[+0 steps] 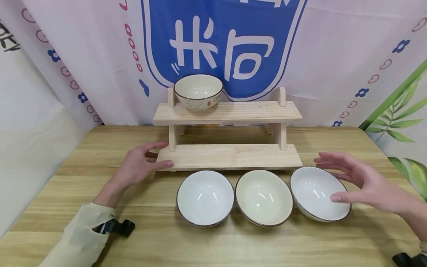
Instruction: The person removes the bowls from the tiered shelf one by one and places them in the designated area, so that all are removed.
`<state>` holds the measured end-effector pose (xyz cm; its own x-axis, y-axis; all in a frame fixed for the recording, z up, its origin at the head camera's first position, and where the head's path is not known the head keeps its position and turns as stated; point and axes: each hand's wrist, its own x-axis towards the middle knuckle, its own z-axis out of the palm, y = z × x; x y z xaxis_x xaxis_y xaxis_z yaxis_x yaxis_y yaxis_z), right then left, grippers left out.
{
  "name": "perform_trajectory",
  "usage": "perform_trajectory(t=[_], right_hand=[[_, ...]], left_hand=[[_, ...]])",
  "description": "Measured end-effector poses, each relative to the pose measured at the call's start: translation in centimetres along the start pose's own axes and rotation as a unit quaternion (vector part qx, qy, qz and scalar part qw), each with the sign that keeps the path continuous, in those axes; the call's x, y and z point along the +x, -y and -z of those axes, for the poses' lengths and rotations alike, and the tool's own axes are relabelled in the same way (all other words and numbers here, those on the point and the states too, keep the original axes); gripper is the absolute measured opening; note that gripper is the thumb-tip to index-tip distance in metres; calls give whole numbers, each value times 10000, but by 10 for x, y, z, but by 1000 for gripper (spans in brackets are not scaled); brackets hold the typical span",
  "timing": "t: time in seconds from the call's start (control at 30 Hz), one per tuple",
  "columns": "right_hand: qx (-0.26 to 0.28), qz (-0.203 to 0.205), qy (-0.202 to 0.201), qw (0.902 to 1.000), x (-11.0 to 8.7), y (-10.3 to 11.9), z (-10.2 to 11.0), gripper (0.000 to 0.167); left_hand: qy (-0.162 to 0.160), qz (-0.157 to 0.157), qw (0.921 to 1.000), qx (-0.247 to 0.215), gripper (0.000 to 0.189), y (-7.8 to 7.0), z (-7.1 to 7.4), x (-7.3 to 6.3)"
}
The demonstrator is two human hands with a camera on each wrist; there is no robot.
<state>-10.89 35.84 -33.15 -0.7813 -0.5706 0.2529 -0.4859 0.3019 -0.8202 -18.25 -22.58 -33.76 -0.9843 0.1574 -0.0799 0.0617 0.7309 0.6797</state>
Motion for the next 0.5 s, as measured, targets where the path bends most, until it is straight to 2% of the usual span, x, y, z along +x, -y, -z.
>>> perform_trajectory(t=[0.1, 0.17, 0.33, 0.5], right_hand=[[372, 194, -259, 9988, 11, 6, 1, 88], [405, 218, -482, 9978, 18, 12, 2, 83], [89, 45, -937, 9956, 38, 29, 1, 72], [-463, -249, -1047, 9931, 62, 46, -6, 64]], left_hand=[[1, -13, 10000, 6, 85, -1, 0, 0], [-4, -28, 10000, 11, 85, -1, 0, 0], [-18, -38, 10000, 5, 84, 0, 0, 0], [-15, -35, 10000, 7, 84, 1, 0, 0]])
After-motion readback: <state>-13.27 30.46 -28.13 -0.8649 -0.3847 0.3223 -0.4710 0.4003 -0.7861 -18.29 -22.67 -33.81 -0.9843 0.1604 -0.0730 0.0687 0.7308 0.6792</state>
